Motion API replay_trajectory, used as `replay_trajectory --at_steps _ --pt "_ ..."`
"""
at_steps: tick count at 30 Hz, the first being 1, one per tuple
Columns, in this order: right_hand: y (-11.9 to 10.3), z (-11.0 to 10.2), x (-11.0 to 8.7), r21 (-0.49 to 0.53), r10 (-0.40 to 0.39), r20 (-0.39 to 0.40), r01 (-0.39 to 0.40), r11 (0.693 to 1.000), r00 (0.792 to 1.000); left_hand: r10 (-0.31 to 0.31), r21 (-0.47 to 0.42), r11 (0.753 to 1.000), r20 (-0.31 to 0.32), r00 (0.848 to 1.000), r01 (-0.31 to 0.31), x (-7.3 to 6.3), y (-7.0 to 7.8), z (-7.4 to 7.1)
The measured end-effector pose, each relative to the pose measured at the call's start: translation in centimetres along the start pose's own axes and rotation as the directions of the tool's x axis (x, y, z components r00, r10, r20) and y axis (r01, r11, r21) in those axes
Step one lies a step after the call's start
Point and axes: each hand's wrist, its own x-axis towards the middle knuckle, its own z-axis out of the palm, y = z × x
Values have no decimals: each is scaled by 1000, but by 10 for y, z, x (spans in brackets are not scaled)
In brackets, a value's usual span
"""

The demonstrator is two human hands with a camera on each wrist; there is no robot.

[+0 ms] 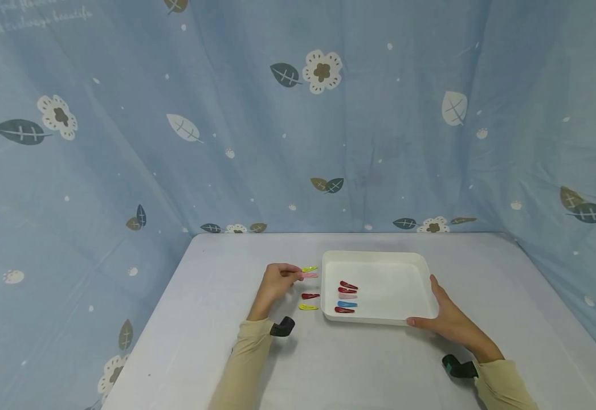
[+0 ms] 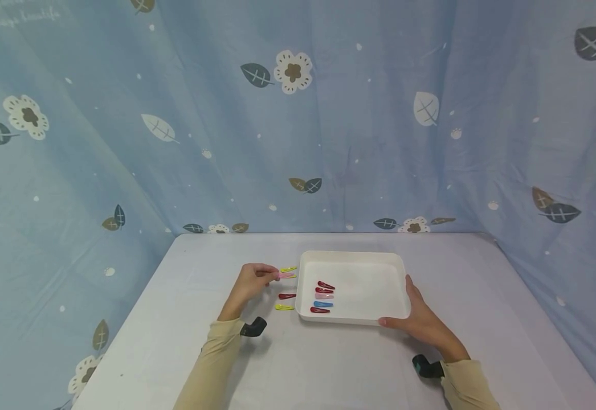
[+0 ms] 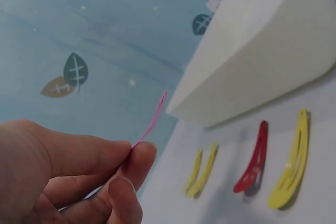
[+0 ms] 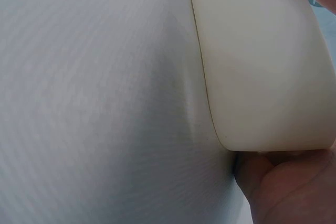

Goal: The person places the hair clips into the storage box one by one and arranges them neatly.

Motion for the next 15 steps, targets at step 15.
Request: replay_trajectory --at_steps 15 --pt "-2 -1 -1 10 -3 2 3 1000 1000 8 -48 999 34 999 -7 5 21 3"
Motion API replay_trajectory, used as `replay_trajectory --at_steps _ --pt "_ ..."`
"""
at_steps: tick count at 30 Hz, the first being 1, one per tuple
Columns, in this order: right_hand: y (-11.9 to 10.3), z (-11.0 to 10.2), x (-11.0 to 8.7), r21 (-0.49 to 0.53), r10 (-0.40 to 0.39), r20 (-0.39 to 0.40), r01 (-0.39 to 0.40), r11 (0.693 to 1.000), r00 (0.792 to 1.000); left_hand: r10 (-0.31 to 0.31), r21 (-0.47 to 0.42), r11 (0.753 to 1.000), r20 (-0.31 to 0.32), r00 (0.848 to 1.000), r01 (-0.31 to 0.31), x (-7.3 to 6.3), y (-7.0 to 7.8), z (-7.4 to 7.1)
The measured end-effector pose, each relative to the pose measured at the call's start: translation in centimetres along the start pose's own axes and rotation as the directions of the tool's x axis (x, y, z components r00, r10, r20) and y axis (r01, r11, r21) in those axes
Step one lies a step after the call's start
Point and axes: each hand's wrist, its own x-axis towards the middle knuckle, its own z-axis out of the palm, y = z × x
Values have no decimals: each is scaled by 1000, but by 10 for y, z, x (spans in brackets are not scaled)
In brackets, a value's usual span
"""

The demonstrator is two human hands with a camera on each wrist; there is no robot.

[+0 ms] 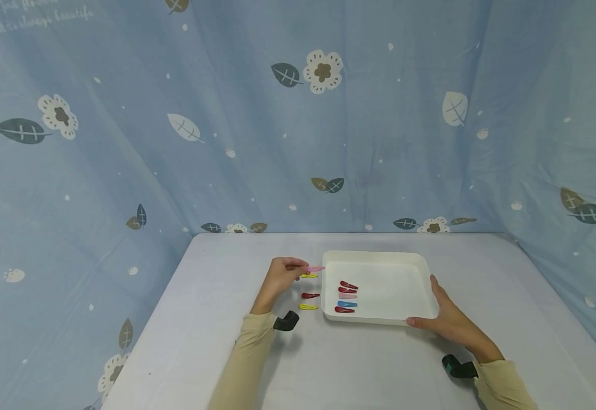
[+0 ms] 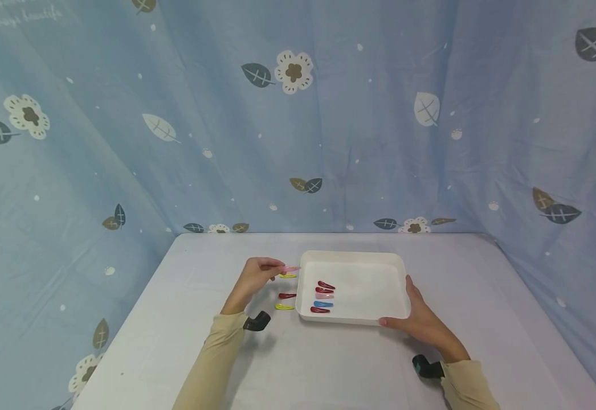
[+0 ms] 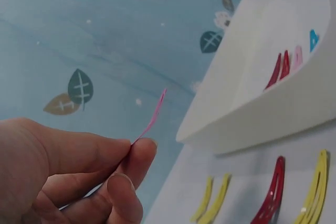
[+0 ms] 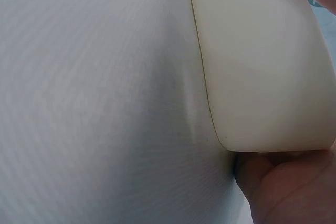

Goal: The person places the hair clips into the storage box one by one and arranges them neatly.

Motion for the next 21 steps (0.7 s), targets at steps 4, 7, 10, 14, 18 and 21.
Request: replay_trajectory --at_steps 4,7,10,14,18,21 --pt "2 1 0 1 -2 -5 2 1000 1000 -13 -17 1000 3 1000 14 2 3 3" --pt "2 1 1 2 -4 -6 4 1000 1000 -13 -27 1000 15 1000 14 3 5 5" --pt "2 1 1 6 -7 -6 7 1000 1000 -27 -42 999 35 999 28 5 7 6" --pt "3 1 1 9 -10 -7 10 1000 1000 -45 -60 997 59 997 49 8 10 9" --pt "4 2 2 16 -26 -15 26 1000 1000 -47 -83 995 80 996 53 10 13 12" --pt "4 4 3 21 -48 -25 49 999 999 -43 -93 994 87 995 51 11 15 14"
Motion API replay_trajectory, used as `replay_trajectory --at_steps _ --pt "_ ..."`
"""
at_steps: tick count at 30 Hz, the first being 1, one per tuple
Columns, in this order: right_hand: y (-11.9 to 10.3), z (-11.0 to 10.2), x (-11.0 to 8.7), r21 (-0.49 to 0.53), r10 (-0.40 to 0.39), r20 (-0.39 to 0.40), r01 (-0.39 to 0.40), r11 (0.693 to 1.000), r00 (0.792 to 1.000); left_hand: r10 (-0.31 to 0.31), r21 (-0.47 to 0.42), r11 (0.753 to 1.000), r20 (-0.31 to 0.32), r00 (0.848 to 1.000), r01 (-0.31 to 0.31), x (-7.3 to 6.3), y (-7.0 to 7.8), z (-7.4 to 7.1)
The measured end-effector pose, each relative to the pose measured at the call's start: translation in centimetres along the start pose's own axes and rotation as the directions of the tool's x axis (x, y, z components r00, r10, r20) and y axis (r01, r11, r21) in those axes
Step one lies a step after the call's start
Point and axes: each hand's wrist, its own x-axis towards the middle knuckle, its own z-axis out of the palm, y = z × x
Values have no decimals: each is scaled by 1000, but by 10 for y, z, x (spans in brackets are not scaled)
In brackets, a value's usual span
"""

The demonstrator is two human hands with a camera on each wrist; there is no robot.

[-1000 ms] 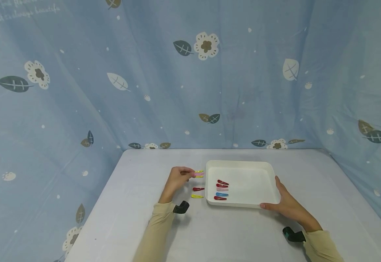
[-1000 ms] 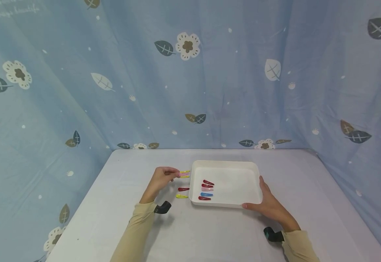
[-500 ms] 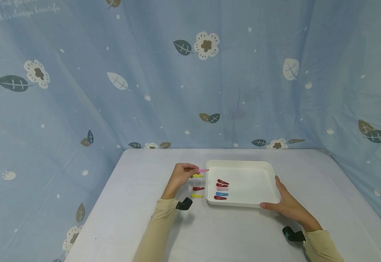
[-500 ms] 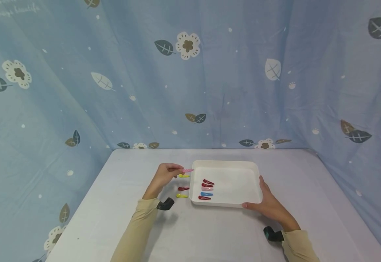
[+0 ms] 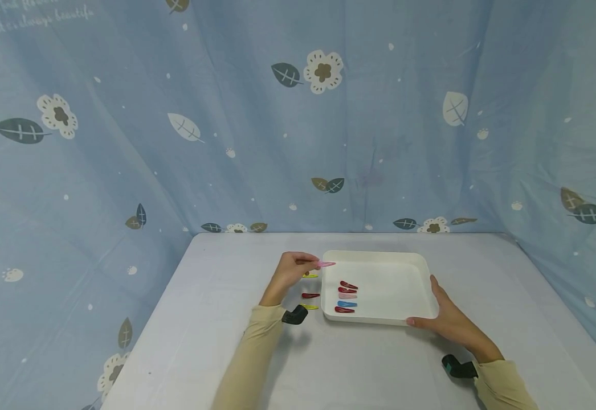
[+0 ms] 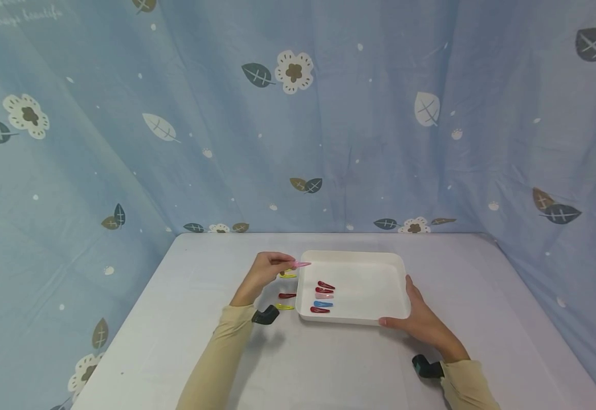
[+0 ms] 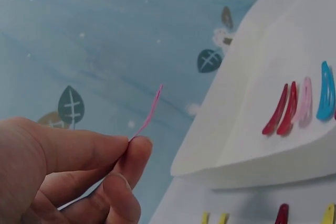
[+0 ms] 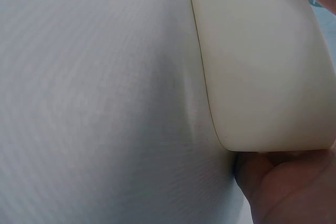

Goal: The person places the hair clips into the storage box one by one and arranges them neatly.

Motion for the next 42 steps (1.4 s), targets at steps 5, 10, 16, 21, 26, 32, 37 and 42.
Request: replay_trajectory --at_steps 5,10,16,21,26,32,37,42 --pt "1 0 0 7 -11 -3 11 1000 1000 -6 7 1000 3 1000 6 4 1 5" --pt "1 0 0 2 -2 0 2 1000 1000 -19 -12 1000 8 1000 19 7 4 9" --pt "1 0 0 -6 17 3 -17 1000 1000 -36 -24 999 16 999 37 12 6 13" --pt "0 1 -1 -2 21 1 -21 1000 1000 -32 -1 999 23 999 33 16 9 17" --pt "0 1 -1 -7 25 -1 -25 1000 1000 -30 21 999 31 999 29 19 11 22" --pt "0 0 -1 -11 29 2 -29 1000 1000 -19 61 998 49 999 16 23 12 26" --pt "1 1 0 -15 19 -2 -19 1000 1000 -6 48 999 69 998 3 25 13 30" --pt "1 1 1 -17 6 -4 -7 1000 1000 -20 95 995 67 998 14 27 13 34"
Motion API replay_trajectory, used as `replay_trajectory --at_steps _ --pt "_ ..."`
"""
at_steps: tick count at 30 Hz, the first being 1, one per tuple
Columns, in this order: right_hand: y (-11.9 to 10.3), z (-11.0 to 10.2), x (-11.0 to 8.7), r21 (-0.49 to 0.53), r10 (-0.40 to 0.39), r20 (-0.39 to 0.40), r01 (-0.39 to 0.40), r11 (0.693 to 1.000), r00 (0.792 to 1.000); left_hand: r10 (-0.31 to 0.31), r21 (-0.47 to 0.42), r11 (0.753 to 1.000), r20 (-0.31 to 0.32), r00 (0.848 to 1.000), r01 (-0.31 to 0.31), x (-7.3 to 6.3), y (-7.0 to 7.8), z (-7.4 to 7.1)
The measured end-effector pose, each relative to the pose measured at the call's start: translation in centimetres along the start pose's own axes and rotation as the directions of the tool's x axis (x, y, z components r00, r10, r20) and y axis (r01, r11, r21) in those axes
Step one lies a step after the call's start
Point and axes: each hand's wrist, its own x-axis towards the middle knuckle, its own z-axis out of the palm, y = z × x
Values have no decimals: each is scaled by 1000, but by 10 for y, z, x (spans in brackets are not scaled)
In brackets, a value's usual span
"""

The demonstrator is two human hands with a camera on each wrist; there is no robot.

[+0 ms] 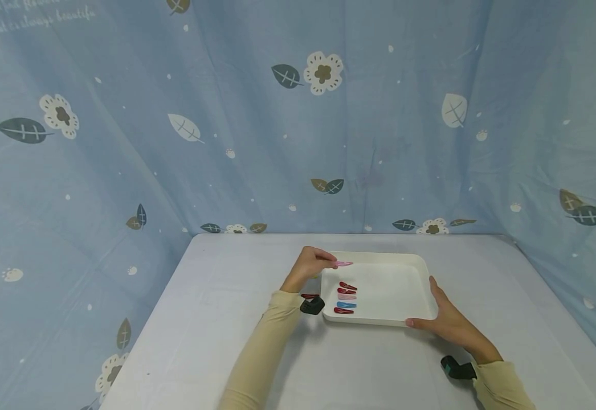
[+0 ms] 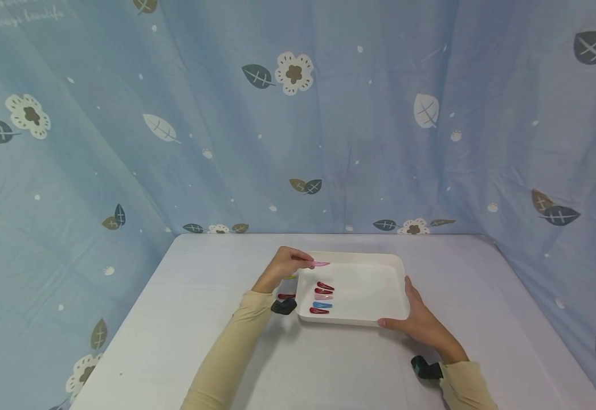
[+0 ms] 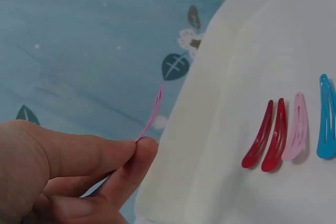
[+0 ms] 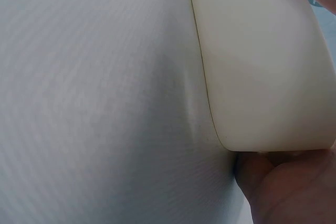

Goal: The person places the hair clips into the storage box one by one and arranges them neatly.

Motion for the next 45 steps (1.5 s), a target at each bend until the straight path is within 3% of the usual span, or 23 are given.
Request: replay_trajectory --at_steps 13,23,30,37,45 --pt "-1 -1 0 0 12 8 -12 1000 1000 -8 96 995 -5 1000 8 7 -3 10" --pt "0 0 0 10 -7 6 7 1000 1000 -35 192 980 -68 997 47 6 1 18" --pt "0 0 0 11 3 8 -3 1000 1000 -69 316 944 -101 992 97 7 2 23" --pt "0 0 -1 2 19 8 -19 1000 1000 -59 444 889 -129 990 111 9 1 28" --pt "-1 -1 -2 -2 27 10 -27 1000 1000 -62 526 840 -149 987 132 7 7 35"
